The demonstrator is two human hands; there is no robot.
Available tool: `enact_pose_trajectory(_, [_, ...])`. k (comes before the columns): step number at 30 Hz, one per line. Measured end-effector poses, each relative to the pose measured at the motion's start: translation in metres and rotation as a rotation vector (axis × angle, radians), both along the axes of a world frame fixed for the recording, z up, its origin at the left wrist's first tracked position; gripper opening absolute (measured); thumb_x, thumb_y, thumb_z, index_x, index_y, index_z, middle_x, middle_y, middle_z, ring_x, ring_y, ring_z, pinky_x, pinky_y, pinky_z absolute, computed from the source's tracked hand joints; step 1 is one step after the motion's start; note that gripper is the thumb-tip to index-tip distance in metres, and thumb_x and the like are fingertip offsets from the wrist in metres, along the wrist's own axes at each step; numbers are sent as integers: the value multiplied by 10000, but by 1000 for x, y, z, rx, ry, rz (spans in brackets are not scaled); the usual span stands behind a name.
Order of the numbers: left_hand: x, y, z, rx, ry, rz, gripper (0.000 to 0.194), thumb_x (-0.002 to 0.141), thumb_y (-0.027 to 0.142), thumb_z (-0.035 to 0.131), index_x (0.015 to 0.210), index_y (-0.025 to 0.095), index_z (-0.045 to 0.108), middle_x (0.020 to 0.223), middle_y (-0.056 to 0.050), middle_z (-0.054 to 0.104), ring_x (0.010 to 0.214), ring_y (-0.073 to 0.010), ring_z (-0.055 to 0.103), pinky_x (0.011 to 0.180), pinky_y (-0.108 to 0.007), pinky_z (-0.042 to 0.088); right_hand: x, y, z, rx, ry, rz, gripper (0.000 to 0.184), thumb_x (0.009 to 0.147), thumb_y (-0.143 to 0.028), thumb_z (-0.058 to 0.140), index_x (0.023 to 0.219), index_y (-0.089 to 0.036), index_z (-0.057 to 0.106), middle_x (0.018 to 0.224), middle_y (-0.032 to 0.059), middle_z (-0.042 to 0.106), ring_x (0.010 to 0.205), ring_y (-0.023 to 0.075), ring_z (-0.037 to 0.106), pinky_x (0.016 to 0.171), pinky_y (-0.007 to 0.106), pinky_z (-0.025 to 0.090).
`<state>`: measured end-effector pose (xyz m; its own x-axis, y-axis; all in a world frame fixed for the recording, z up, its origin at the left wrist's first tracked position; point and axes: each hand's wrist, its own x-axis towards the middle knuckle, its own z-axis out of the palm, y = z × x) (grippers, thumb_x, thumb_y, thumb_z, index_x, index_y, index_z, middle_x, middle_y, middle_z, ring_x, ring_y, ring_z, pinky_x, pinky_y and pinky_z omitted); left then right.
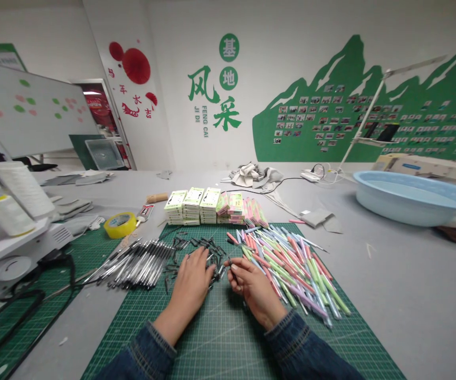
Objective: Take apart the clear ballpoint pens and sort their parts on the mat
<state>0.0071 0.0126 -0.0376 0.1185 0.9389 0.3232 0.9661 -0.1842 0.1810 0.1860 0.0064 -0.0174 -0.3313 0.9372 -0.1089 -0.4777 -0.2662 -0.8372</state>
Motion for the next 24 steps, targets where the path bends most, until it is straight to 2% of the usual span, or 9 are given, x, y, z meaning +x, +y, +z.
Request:
enact_pose_trajectory(2, [-20, 14, 16, 35, 12, 151, 416, 926, 348, 303, 1133, 147, 603, 1159, -136, 596, 1089, -239, 531, 950, -357, 385, 0, 0, 0, -4, -11, 2, 269, 729, -330, 702, 918, -144, 658, 650, 7, 585, 521, 64, 462, 490, 182, 299])
enact_pose_trajectory(4, [-42, 28, 28, 21, 93, 254, 357, 897, 316, 357, 977, 173, 674, 1017, -124, 618, 988, -255, 555, 872, -360, 410, 0, 0, 0, 2, -7, 1, 266, 728, -328, 703, 915, -145, 658, 651, 8, 585, 522, 65, 461, 487, 183, 295])
enact_pose_trajectory(7, [-66, 43, 36, -50, 161, 287, 300, 850, 284, 430, 866, 202, 719, 909, -107, 625, 914, -248, 564, 797, -332, 417, 0, 0, -1, 16, 6, 6, 250, 741, -316, 690, 919, -142, 659, 655, 8, 585, 524, 63, 458, 485, 182, 288])
enact_pose_trajectory(10, [-75, 51, 32, -65, 170, 283, 283, 829, 269, 458, 858, 208, 733, 886, -102, 630, 891, -237, 564, 762, -314, 414, 1, 1, -2, 17, 7, 8, 240, 748, -303, 680, 919, -136, 658, 654, 9, 585, 525, 63, 457, 485, 179, 285])
enact_pose_trajectory(16, [-70, 56, 21, -28, 226, 295, 273, 816, 271, 468, 854, 181, 723, 891, -117, 620, 902, -267, 547, 756, -351, 400, 1, 2, -1, 15, 1, 7, 251, 743, -295, 679, 928, -128, 652, 644, 6, 582, 510, 58, 457, 480, 173, 278])
enact_pose_trajectory(24, [-65, 54, 18, 0, 274, 284, 240, 809, 235, 468, 807, 154, 694, 897, -135, 614, 907, -276, 540, 743, -350, 395, 1, 1, 0, 24, 14, 0, 237, 758, -288, 665, 931, -127, 648, 654, 7, 581, 517, 58, 451, 484, 173, 284])
